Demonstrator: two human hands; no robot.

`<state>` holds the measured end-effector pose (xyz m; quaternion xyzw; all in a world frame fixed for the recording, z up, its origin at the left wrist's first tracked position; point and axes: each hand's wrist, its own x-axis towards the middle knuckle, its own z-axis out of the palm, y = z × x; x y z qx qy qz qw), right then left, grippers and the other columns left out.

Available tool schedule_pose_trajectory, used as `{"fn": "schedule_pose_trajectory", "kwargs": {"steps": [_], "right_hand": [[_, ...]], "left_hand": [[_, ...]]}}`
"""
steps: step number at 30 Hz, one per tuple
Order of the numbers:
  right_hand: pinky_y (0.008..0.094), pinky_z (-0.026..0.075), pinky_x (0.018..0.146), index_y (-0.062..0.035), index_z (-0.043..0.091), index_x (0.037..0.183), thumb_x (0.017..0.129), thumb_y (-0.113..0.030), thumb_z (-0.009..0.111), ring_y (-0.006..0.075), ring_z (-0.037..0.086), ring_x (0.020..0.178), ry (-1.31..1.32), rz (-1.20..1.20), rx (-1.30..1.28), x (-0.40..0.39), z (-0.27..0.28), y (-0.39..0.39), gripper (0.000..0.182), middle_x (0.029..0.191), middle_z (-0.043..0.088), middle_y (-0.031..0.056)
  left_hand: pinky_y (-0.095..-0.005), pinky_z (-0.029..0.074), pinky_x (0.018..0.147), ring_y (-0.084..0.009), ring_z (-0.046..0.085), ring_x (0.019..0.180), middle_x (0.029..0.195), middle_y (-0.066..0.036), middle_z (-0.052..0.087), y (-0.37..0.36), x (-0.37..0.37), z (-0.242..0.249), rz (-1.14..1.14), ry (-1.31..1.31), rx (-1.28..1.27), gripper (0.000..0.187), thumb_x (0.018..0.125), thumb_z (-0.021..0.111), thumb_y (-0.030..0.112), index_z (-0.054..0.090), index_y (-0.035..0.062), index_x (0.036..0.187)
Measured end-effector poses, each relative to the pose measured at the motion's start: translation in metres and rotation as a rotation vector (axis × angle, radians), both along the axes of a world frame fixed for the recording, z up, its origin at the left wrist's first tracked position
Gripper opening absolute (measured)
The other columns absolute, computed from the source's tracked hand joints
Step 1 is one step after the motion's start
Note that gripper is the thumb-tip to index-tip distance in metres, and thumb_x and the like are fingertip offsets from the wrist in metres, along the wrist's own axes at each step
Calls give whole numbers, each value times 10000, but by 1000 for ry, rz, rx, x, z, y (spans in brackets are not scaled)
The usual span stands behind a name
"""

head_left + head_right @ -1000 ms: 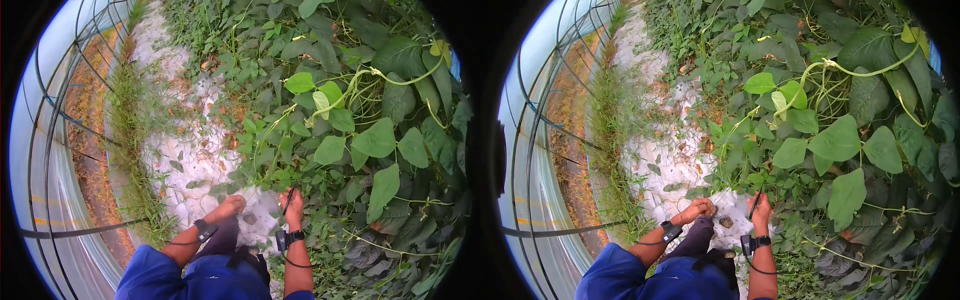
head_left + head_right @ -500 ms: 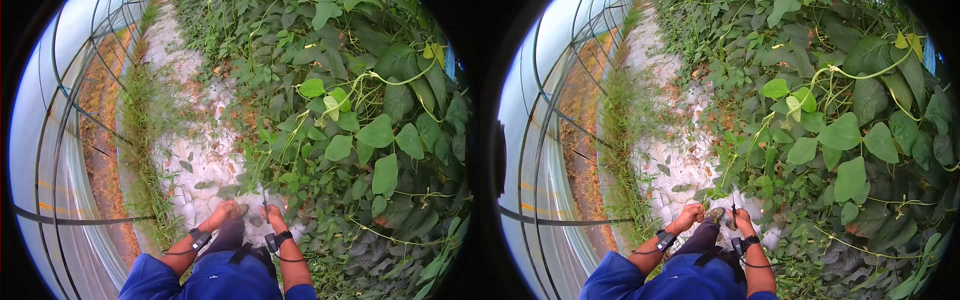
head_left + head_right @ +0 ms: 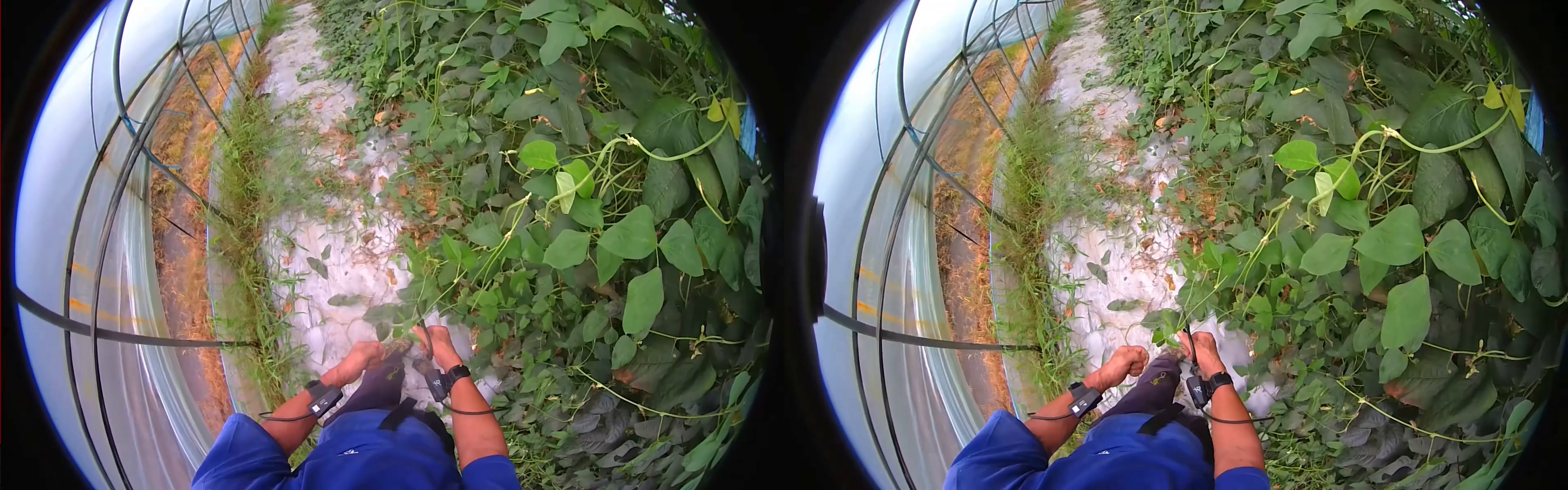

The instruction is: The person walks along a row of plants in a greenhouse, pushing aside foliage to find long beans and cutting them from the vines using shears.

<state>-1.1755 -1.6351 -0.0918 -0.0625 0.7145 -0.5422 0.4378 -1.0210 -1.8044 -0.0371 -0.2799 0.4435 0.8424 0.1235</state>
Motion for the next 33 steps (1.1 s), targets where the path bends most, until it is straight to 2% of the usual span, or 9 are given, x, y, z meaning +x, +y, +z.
{"fn": "schedule_pose_trajectory", "kwargs": {"steps": [8, 14, 17, 20, 22, 24, 28, 31, 33], "right_hand": [[255, 372, 407, -14, 554, 687, 800, -371, 667, 108, 480, 441, -66, -100, -14, 11, 5, 38, 391, 557, 538, 40], [263, 457, 602, 10, 559, 883, 815, -237, 659, 135, 579, 652, -24, -30, -91, 14, 37, 56, 275, 759, 624, 79], [305, 458, 751, 21, 557, 985, 814, -236, 646, 204, 590, 817, 238, 127, -99, 14, 72, 46, 321, 869, 611, 100], [323, 453, 770, 22, 551, 986, 810, -202, 656, 209, 580, 843, 382, 171, -106, 8, 66, 35, 304, 877, 608, 99], [298, 467, 645, 13, 555, 888, 814, -200, 667, 167, 587, 708, 506, 167, -107, 6, 70, 26, 252, 768, 603, 93], [255, 424, 478, -4, 534, 767, 820, -232, 675, 112, 543, 533, 153, 72, -6, 4, 80, 20, 273, 629, 573, 66], [218, 353, 386, -28, 513, 686, 817, -254, 687, 69, 478, 431, 281, 114, 24, 9, 50, 25, 314, 538, 529, 32], [241, 400, 408, -28, 486, 648, 790, -258, 709, 98, 501, 449, 90, 54, 65, 5, 24, 23, 350, 552, 545, 50], [241, 411, 419, -26, 494, 669, 791, -255, 708, 102, 514, 463, 74, 21, 74, -6, 15, 16, 337, 567, 554, 54]], "left_hand": [[-229, 231, 453, -58, 289, 489, 582, 38, 373, 9, 10, -5, -20, 9, -92, 135, 813, 451, 84, 525, 6, 731], [-216, 267, 466, -56, 325, 515, 607, 38, 404, 14, 9, -23, -27, 94, -197, 162, 827, 453, 120, 535, 26, 724], [-210, 275, 482, -48, 338, 536, 624, 39, 421, 19, 10, -28, -14, 46, -205, 187, 842, 451, 151, 540, 35, 725], [-221, 317, 517, -61, 375, 570, 647, 32, 454, 23, 12, -41, -65, 132, -346, 235, 865, 440, 194, 546, 35, 729], [-245, 357, 556, -84, 409, 603, 669, 23, 488, 24, 14, -51, -125, 282, -517, 280, 882, 428, 233, 555, 31, 735], [-266, 376, 571, -102, 421, 612, 670, 12, 500, 24, 16, -59, -131, 292, -535, 309, 891, 422, 255, 556, 28, 730], [-296, 400, 571, -147, 468, 593, 624, -45, 510, 18, 23, -58, -183, 256, -718, 300, 871, 422, 243, 564, 21, 726], [-354, 436, 594, -241, 536, 602, 635, -115, 548, 9, 30, -63, -196, 402, -955, 288, 845, 435, 241, 580, 10, 751], [-427, 463, 659, -372, 593, 748, 764, -216, 610, 5, 36, -68, -217, -44, -942, 268, 814, 463, 245, 596, 14, 781]]}}
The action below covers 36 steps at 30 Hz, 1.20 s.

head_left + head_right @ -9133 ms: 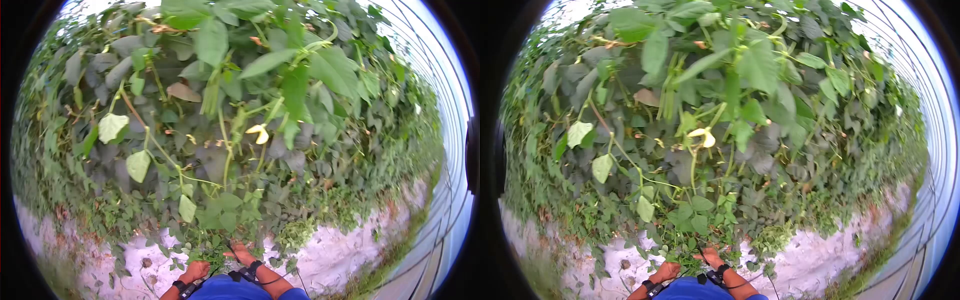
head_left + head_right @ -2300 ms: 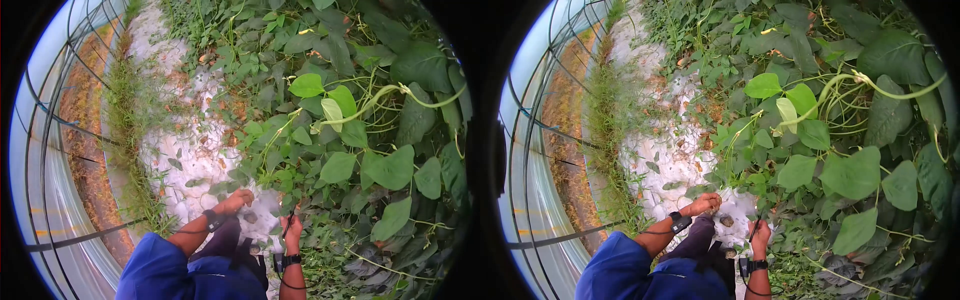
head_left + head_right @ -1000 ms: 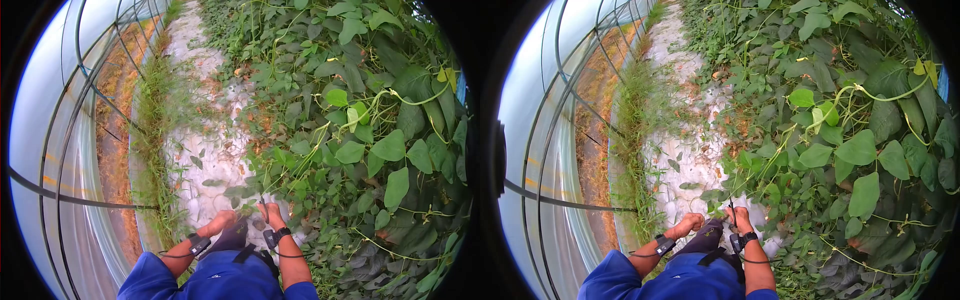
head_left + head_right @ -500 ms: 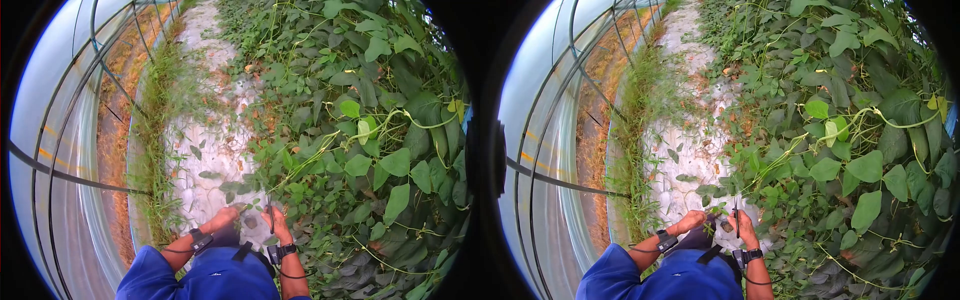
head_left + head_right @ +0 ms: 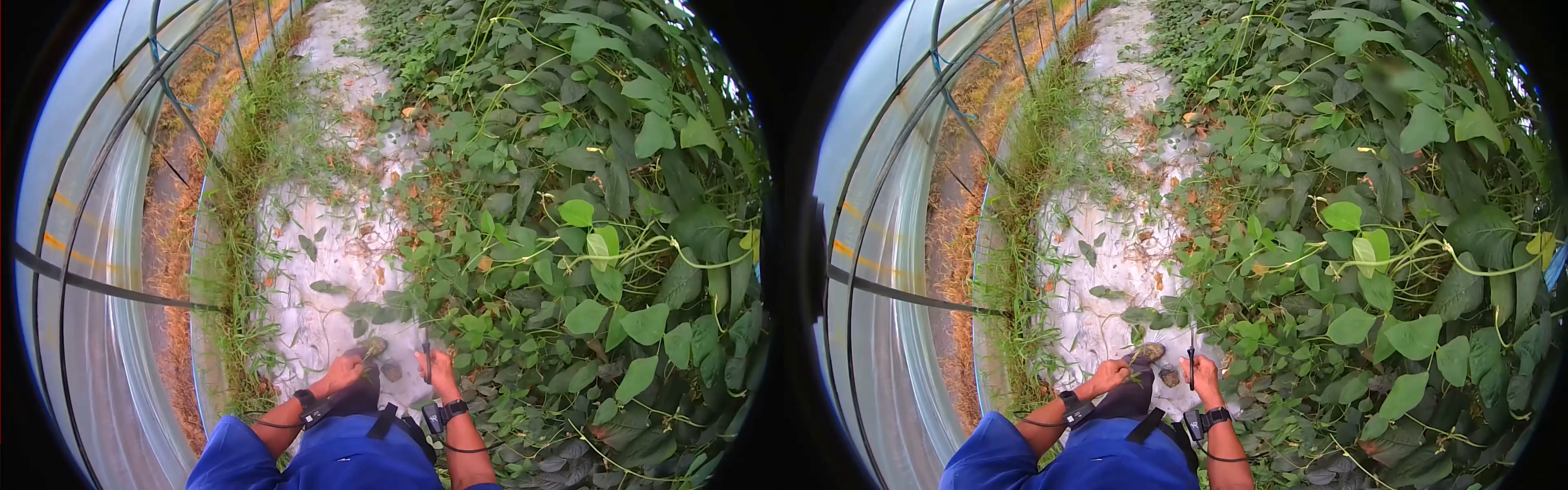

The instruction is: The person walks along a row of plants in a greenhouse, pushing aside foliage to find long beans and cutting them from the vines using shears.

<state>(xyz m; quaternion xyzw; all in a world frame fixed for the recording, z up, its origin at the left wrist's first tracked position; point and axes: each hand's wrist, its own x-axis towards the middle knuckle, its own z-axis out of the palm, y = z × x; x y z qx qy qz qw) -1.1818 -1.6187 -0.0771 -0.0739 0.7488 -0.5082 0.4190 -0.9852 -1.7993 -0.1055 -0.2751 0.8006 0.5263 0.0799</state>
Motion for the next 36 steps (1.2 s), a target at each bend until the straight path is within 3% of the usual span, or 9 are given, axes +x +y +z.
{"fn": "schedule_pose_trajectory", "kwargs": {"steps": [7, 12, 16, 20, 24, 28, 30, 33, 36], "right_hand": [[245, 395, 454, -18, 548, 751, 814, -293, 681, 109, 513, 499, 40, -139, 17, -54, -23, -33, 312, 598, 559, 45], [241, 394, 465, -25, 540, 740, 819, -272, 678, 107, 517, 515, 4, -223, 27, -81, -13, -45, 293, 618, 565, 41], [242, 389, 465, -18, 553, 761, 814, -268, 680, 107, 510, 513, -17, -160, 114, -66, -12, -27, 285, 619, 563, 34], [242, 393, 461, -14, 557, 751, 806, -260, 692, 108, 521, 515, -68, -188, 180, -20, -27, 17, 286, 614, 572, 45], [254, 414, 447, -10, 549, 710, 782, -243, 725, 118, 545, 490, -145, -306, 219, 46, -56, 78, 301, 619, 588, 60], [258, 420, 443, 20, 592, 722, 782, -255, 712, 119, 555, 483, -162, -355, 445, 98, -47, 111, 306, 606, 613, 77], [264, 423, 441, 25, 607, 724, 777, -250, 700, 118, 557, 476, -198, -468, 466, 124, -50, 121, 295, 612, 619, 81], [265, 435, 433, 11, 594, 737, 787, -230, 698, 129, 555, 463, -277, -654, 410, 161, -62, 129, 268, 611, 615, 88], [252, 455, 419, -10, 549, 733, 795, -174, 712, 140, 563, 468, -406, -882, 334, 182, -64, 119, 239, 607, 597, 94]], "left_hand": [[-448, 471, 619, -386, 606, 677, 747, -215, 612, -27, 24, -33, -4, -118, -163, 265, 791, 502, 270, 593, 26, 743], [-410, 522, 639, -318, 657, 742, 797, -152, 666, -46, -6, -24, -363, -518, -478, 224, 746, 564, 261, 668, 68, 793], [-411, 520, 667, -321, 655, 794, 836, -160, 664, -69, -70, -40, -539, -454, -468, 187, 726, 606, 209, 670, 68, 831], [-451, 501, 653, -376, 622, 752, 786, -181, 644, -77, -181, -41, -368, 78, -364, 294, 737, 600, 187, 622, 47, 994], [-436, 419, 921, -385, 495, 1097, 1174, -220, 545, -70, -305, -45, -269, 279, -254, 564, 719, 645, 152, 462, 27, 1238], [-417, 399, 941, -350, 465, 1111, 1198, -184, 515, -58, -414, -46, -326, 525, -277, 593, 713, 637, 150, 445, 54, 1266], [-433, 365, 960, -361, 460, 1103, 1165, -179, 524, -54, -455, -38, -575, 812, -488, 590, 731, 633, 147, 434, 74, 1281], [-432, 294, 1022, -377, 419, 1163, 1310, -191, 411, -31, -515, -93, -567, 938, -83, 547, 803, 584, 239, 414, 29, 1279], [-434, 315, 979, -376, 439, 1116, 1254, -186, 436, -7, -534, -132, -638, 835, -60, 496, 808, 575, 245, 437, 34, 1235]]}}
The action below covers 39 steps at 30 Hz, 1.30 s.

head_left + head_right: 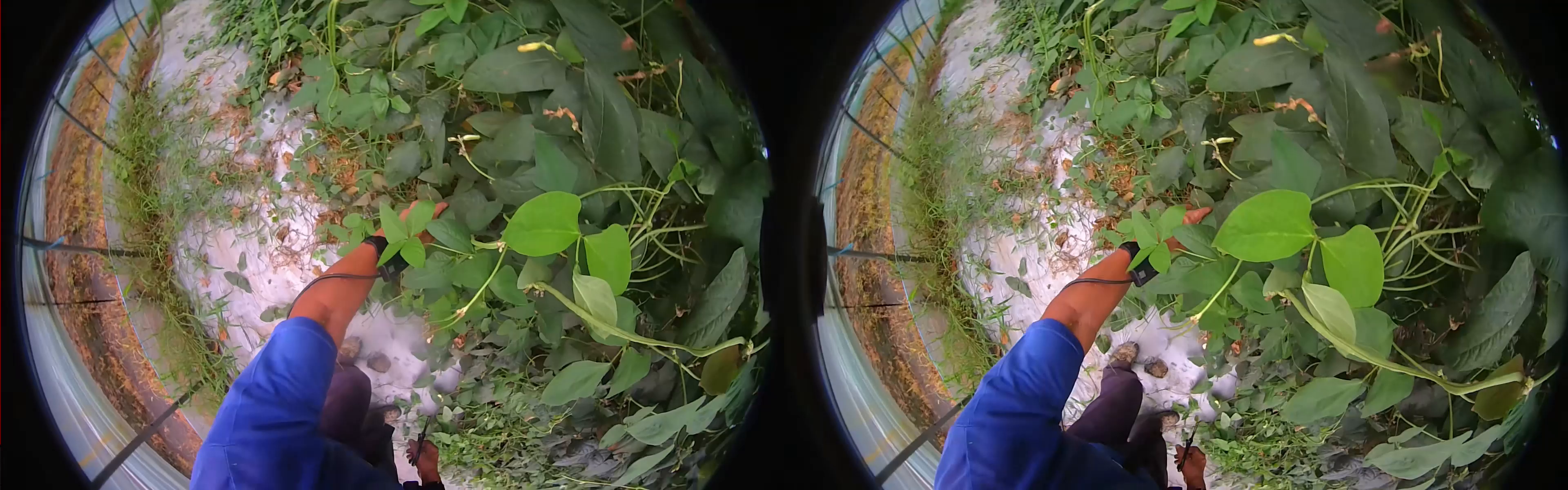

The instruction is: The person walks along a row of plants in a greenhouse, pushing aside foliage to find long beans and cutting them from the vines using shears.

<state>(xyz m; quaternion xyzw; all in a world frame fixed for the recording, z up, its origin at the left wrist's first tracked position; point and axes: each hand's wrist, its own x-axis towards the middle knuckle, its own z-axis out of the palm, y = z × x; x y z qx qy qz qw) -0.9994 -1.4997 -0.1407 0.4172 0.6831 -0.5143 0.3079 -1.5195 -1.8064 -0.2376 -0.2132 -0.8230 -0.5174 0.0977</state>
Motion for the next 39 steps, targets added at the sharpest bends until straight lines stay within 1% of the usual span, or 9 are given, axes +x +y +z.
{"fn": "schedule_pose_trajectory", "kwargs": {"steps": [13, 16, 19, 22, 28, 30, 33, 37, 39], "right_hand": [[252, 417, 467, -45, 526, 674, 806, -241, 704, 87, 514, 511, 172, 195, -117, -103, 22, -52, 296, 595, 568, 17], [299, 421, 505, -43, 532, 660, 789, -297, 700, 112, 525, 538, 336, 499, 170, -151, -40, -31, 330, 593, 562, 31], [294, 395, 475, -21, 575, 708, 806, -325, 651, 141, 528, 523, 362, 463, 147, -231, -78, -29, 329, 592, 546, 40], [289, 371, 463, -67, 573, 689, 803, -341, 629, 142, 504, 505, 470, 394, 53, -286, -151, -9, 301, 587, 532, 1], [270, 376, 475, -80, 552, 797, 789, -329, 649, 137, 514, 530, 494, 403, 46, -373, -130, -20, 268, 673, 558, 4], [266, 411, 475, -67, 525, 911, 774, -348, 677, 156, 538, 549, 401, 162, -185, -379, -111, -27, 348, 752, 569, 55], [262, 416, 445, -71, 516, 902, 770, -333, 695, 155, 552, 561, 306, 67, -168, -390, -110, -37, 343, 745, 566, 71], [261, 397, 407, -70, 518, 840, 776, -261, 680, 150, 536, 514, 330, 103, -156, -387, -120, -36, 259, 663, 543, 57], [280, 342, 401, -91, 564, 734, 785, -460, 651, 134, 490, 438, 446, 376, 117, -374, -122, -34, 382, 533, 545, 19]], "left_hand": [[-444, 449, 698, -366, 567, 810, 892, -155, 596, -82, 101, 49, -39, -261, -465, 252, 842, 514, 282, 583, 67, 955], [-444, 470, 639, -364, 589, 719, 780, -146, 627, -115, 112, 52, 167, -372, -388, 239, 843, 504, 275, 615, 64, 845], [-436, 469, 625, -376, 583, 728, 798, -181, 614, -141, 142, 104, 126, -56, -491, 213, 842, 498, 245, 609, 64, 852], [-436, 470, 603, -393, 571, 696, 764, -204, 595, -156, 153, 99, 161, -151, -491, 211, 835, 510, 239, 595, 46, 839], [-435, 477, 622, -398, 571, 698, 786, -199, 605, -157, 182, 120, 156, -244, -400, 181, 815, 547, 206, 597, 44, 878], [-429, 481, 649, -389, 578, 728, 824, -190, 614, -150, 190, 132, 137, -225, -447, 180, 811, 553, 196, 605, 50, 902], [-419, 483, 726, -362, 593, 810, 915, -159, 632, -145, 196, 134, 113, -261, -518, 196, 797, 571, 172, 619, 60, 951], [-406, 483, 719, -328, 606, 788, 878, -136, 642, -145, 210, 102, 118, -225, -120, 177, 798, 575, 139, 619, 43, 940], [-365, 483, 704, -288, 612, 779, 871, -144, 646, -131, 220, 136, 99, -389, -165, 174, 825, 565, 125, 618, 24, 957]]}}
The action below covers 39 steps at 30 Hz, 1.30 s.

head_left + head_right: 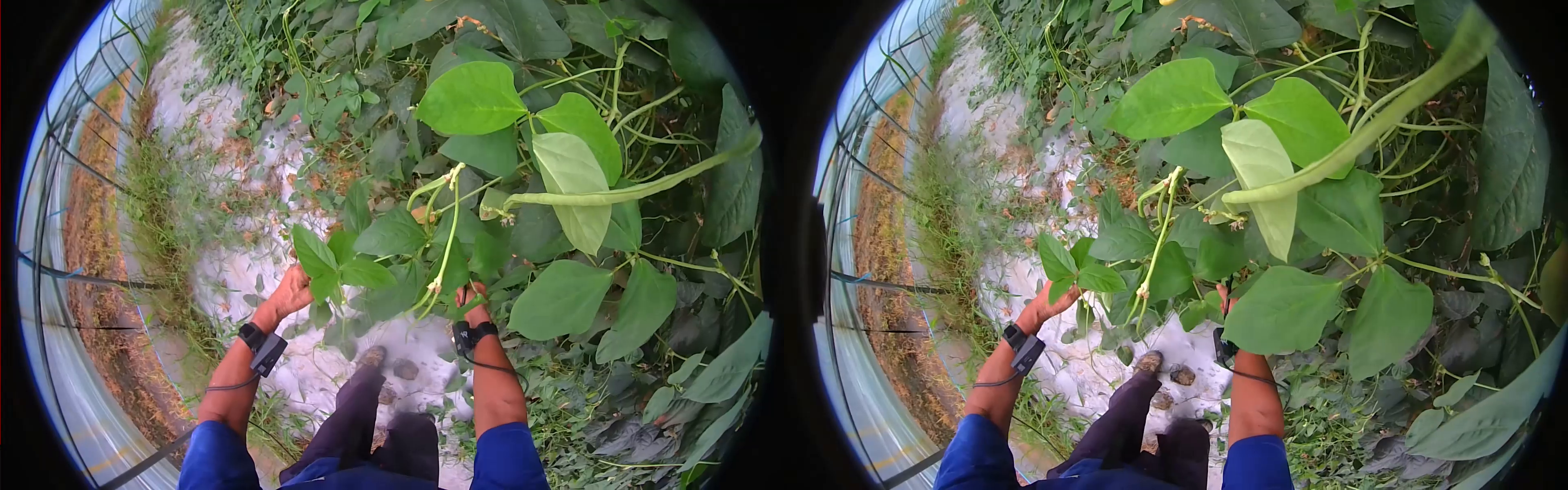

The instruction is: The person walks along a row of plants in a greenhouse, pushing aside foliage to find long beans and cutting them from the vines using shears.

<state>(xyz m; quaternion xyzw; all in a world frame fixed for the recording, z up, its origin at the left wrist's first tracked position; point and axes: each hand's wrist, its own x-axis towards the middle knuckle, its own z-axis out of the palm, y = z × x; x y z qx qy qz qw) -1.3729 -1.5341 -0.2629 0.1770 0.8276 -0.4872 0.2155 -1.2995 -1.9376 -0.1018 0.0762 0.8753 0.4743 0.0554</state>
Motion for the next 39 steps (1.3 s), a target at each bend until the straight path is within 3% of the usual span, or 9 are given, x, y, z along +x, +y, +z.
{"fn": "schedule_pose_trajectory", "kwargs": {"steps": [3, 6, 10, 18, 22, 26, 27, 28, 39], "right_hand": [[284, 322, 384, -51, 507, 628, 797, -255, 611, 133, 437, 398, 79, -80, -495, 45, 21, -13, 285, 489, 464, 24], [268, 314, 387, -56, 498, 630, 803, -258, 671, 116, 447, 407, -101, 23, -335, 102, 55, -26, 316, 499, 475, 26], [241, 355, 407, -39, 519, 664, 776, -324, 708, 107, 467, 430, -328, 132, -344, 185, 67, -27, 361, 539, 523, 35], [242, 380, 413, -15, 533, 686, 756, -305, 732, 112, 493, 442, -417, 178, -369, 264, 121, -27, 358, 556, 548, 67], [234, 365, 414, -22, 548, 704, 778, -285, 704, 99, 484, 452, -355, 250, -391, 263, 146, -31, 315, 567, 547, 47], [229, 379, 427, -20, 545, 712, 770, -288, 711, 95, 486, 460, -282, 366, -379, 253, 181, -39, 321, 576, 548, 46], [226, 387, 433, -18, 545, 719, 769, -284, 712, 93, 485, 462, -268, 380, -399, 253, 184, -41, 318, 584, 553, 51], [226, 387, 433, -18, 545, 719, 769, -284, 712, 93, 485, 462, -262, 403, -403, 253, 188, -44, 318, 584, 553, 51], [208, 399, 450, -16, 537, 755, 789, -288, 709, 79, 511, 497, -137, 585, -476, 250, 246, -77, 323, 606, 562, 44]], "left_hand": [[-346, 474, 738, -264, 613, 840, 939, -140, 655, 6, 17, -2, 40, -127, 95, 213, 851, 574, 130, 614, 35, 1038], [-374, 398, 911, -285, 502, 1080, 1175, -154, 562, 16, 28, 8, 12, -235, 197, 263, 819, 608, 103, 623, 57, 1078], [-355, 396, 802, -248, 457, 890, 946, -95, 593, 11, 48, -27, -41, 5, 181, 102, 807, 614, 98, 659, 36, 875], [-320, 435, 867, -183, 601, 888, 810, -60, 654, 8, 96, 63, 162, -330, 565, 266, 908, 551, 223, 660, 0, 814], [-296, 496, 732, -158, 620, 765, 805, -60, 651, 1, 132, 97, 316, -405, 823, 180, 894, 569, 187, 608, 14, 867], [-215, 451, 568, -77, 590, 721, 825, -27, 651, 4, 156, 128, 312, -337, 688, 102, 840, 632, 124, 598, 50, 902], [-207, 430, 574, -92, 602, 837, 920, -15, 649, 5, 160, 137, 297, -379, 655, 110, 818, 628, 67, 597, 64, 924], [-194, 378, 520, -30, 526, 684, 877, 20, 646, 9, 165, 139, 291, -311, 637, 122, 829, 620, 87, 624, 65, 948], [-190, 312, 491, -19, 470, 633, 825, 35, 636, 25, 191, 148, 272, -314, 520, 147, 856, 602, 185, 626, 77, 953]]}}
